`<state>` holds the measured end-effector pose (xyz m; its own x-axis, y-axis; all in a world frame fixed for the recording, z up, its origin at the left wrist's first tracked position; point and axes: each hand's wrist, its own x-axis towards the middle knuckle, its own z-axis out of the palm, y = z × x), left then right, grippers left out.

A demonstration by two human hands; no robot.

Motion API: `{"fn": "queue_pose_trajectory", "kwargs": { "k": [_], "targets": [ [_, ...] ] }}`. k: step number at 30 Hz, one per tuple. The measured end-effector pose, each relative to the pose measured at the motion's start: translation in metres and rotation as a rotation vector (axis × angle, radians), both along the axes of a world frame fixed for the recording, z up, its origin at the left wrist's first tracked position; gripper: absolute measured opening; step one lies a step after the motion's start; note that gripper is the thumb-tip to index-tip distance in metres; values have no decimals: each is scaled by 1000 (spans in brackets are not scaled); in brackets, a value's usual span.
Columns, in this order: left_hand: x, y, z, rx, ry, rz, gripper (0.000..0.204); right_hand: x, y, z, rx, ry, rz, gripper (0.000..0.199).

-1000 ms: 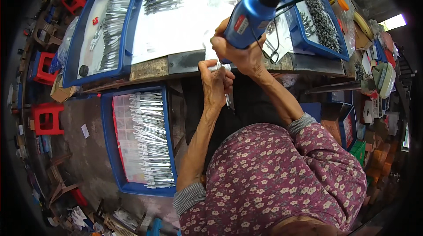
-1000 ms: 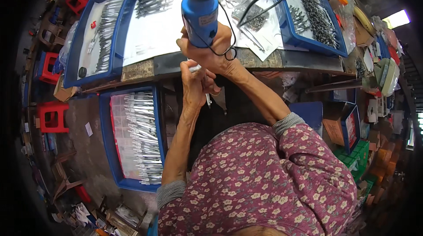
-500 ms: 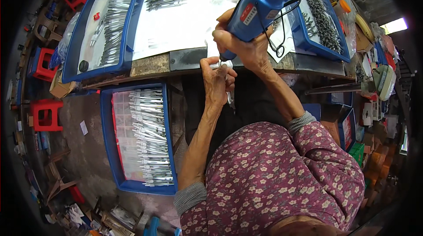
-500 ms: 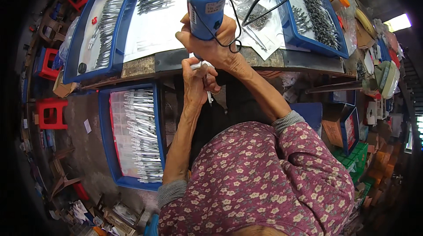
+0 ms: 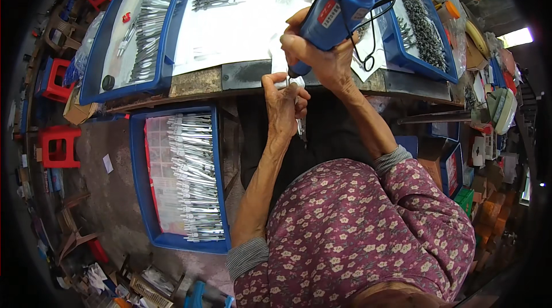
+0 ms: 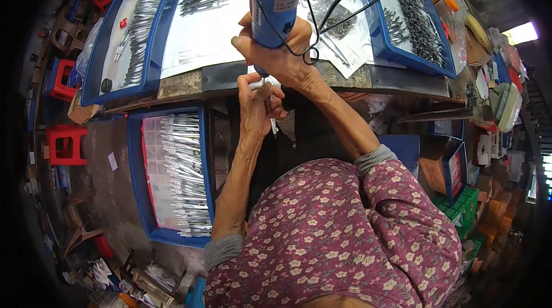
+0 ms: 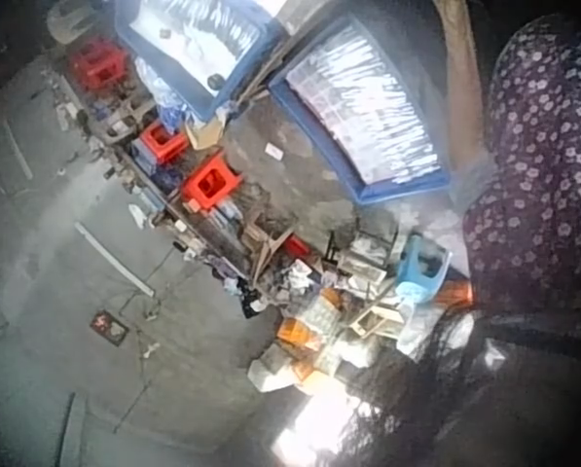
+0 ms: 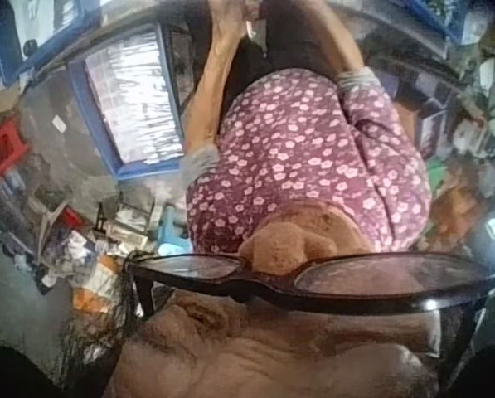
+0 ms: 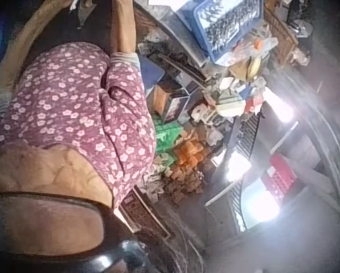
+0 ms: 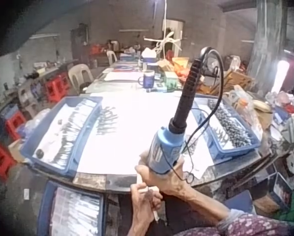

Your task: Using a handheld electric screwdriver to process or assemble small metal components at a workstation.

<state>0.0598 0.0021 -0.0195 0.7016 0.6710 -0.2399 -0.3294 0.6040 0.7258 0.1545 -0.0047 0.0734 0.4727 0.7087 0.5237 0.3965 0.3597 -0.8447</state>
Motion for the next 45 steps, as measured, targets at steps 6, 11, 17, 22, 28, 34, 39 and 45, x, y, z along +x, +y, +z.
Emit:
{"fn": "queue_pose_trajectory", "kwargs": {
  "k": [6, 11, 17, 22, 28, 34, 39, 45],
  "targets": [
    [0, 0, -1, 11, -1, -2, 30, 0, 0, 0, 16, 52, 18, 21],
    [0, 0, -1, -7, -4, 9, 29, 0, 3, -1, -29, -26, -50, 19],
    [1, 1, -1, -7, -20, 27, 28, -3, 5, -10, 85, -32, -35, 11],
    [4, 1, -6, -5, -11, 23, 31, -8, 6, -13, 103, -169, -83, 10],
    [1, -1, 1, 1, -1, 29, 27, -6, 8, -4, -22, 45, 14, 7],
    [2, 1, 0, -14, -1, 36, 26, -10, 10, -6, 84, -236, -88, 10],
    [1, 2, 0, -12, 23, 5, 23, -7, -3, 9, 10, 66, -16, 16],
    [-27, -3, 9, 43, 41, -53, 25, 4, 6, -6, 86, 72, -16, 15]
  ]
}}
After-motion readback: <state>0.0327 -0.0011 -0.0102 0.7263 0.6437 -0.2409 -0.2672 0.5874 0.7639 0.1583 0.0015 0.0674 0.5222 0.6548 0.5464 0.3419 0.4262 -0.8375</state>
